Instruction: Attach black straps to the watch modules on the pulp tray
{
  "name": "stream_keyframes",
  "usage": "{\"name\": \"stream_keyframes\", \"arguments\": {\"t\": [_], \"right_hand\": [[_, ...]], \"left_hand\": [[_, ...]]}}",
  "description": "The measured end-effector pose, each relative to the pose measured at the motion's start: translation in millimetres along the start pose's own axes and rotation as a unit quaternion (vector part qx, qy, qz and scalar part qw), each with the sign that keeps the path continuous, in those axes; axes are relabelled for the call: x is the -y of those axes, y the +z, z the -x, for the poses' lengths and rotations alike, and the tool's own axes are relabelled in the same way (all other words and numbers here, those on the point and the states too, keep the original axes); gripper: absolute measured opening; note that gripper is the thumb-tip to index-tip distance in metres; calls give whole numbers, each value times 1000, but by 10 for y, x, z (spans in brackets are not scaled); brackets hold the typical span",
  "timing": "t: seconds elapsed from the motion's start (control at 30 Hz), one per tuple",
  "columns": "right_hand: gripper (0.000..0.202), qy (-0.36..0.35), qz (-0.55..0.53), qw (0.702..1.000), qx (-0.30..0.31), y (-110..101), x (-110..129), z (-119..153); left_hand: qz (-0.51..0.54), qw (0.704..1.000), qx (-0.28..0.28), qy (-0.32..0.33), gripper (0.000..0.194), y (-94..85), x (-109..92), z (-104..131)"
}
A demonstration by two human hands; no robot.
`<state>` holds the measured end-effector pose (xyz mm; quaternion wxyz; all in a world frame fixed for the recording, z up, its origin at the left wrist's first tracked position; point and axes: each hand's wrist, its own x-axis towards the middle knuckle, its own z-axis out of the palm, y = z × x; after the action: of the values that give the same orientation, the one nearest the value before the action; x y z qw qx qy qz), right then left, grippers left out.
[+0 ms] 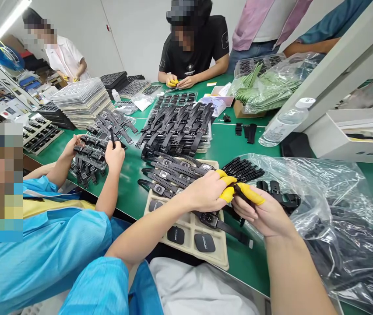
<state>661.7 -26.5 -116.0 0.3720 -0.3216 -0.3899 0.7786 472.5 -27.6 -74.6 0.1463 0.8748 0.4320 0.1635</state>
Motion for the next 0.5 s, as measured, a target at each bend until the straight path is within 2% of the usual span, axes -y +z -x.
{"name": "stream_keyframes", "arguments": {"t": [0.33, 0.5], "right_hand": [[48, 7, 38, 999, -1, -26, -41, -20], [48, -1, 60, 998, -16, -12, -51, -18]], "left_hand": [[-61, 998, 17, -3, 25, -24, -37, 8], [-55, 998, 27, -8, 30, -22, -14, 14]]}}
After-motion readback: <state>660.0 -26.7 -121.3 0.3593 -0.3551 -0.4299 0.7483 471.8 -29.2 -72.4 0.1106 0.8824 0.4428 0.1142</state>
